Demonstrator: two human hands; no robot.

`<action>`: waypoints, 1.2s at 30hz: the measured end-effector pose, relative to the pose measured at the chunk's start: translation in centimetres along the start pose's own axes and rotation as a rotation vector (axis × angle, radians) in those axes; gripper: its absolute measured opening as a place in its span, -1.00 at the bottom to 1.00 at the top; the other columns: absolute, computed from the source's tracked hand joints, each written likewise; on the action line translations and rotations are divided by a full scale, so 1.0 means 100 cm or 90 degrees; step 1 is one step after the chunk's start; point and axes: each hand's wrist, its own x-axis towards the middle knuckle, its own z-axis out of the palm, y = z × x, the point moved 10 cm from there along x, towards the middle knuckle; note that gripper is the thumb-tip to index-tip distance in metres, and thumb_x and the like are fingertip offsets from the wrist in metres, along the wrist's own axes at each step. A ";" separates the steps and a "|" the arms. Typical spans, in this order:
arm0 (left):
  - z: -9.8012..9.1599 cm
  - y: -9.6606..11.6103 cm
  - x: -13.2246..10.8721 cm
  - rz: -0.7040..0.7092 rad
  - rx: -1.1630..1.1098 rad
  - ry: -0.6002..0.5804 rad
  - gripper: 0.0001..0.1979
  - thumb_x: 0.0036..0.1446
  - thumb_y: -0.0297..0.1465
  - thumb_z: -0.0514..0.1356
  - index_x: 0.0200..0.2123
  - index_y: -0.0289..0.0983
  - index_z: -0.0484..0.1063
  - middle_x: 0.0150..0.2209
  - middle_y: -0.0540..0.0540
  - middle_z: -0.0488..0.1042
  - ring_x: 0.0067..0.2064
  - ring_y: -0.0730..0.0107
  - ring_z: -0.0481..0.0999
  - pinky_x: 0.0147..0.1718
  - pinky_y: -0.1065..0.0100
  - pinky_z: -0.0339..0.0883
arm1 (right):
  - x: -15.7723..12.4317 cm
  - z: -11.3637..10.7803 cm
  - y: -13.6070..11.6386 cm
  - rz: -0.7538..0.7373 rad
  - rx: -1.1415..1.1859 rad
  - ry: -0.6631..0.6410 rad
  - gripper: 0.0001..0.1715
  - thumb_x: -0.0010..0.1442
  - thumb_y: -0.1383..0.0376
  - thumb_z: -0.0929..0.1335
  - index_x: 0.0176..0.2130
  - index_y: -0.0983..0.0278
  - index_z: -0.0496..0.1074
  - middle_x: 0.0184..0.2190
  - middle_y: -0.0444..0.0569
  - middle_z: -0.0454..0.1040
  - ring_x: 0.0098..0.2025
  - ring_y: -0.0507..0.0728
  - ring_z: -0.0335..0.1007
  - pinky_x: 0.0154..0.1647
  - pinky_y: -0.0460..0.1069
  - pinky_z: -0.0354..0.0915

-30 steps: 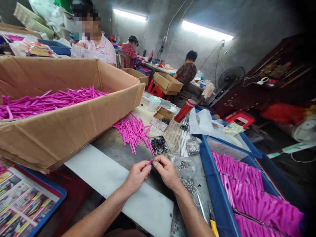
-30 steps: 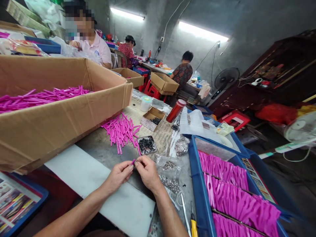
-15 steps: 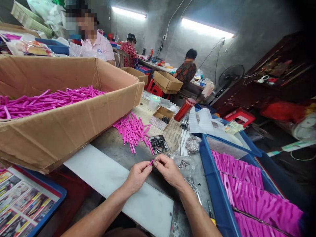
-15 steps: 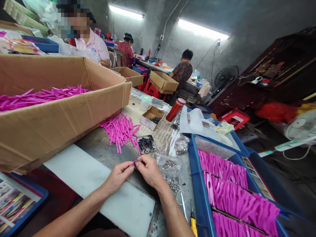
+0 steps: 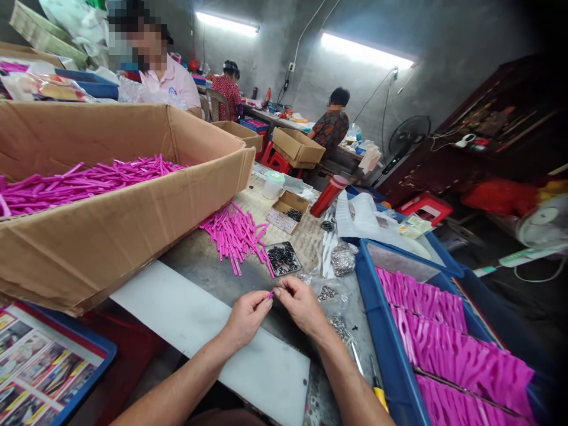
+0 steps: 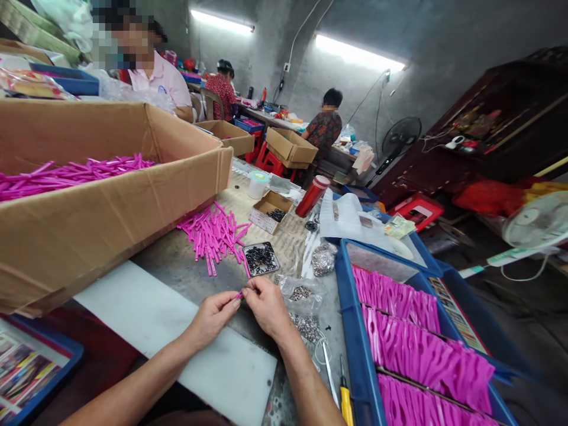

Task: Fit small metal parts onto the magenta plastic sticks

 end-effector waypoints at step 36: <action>0.006 -0.043 0.004 -0.133 -0.127 -0.034 -0.64 -0.08 -0.22 0.13 -0.26 -0.37 0.37 -0.67 0.12 0.07 -0.65 0.60 0.01 -0.70 0.53 -0.13 | -0.002 -0.069 0.102 0.267 -0.558 -0.058 -0.75 -0.07 0.44 0.23 -0.42 0.40 0.47 -0.42 0.24 0.48 -0.37 0.21 0.40 -0.44 -0.05 0.18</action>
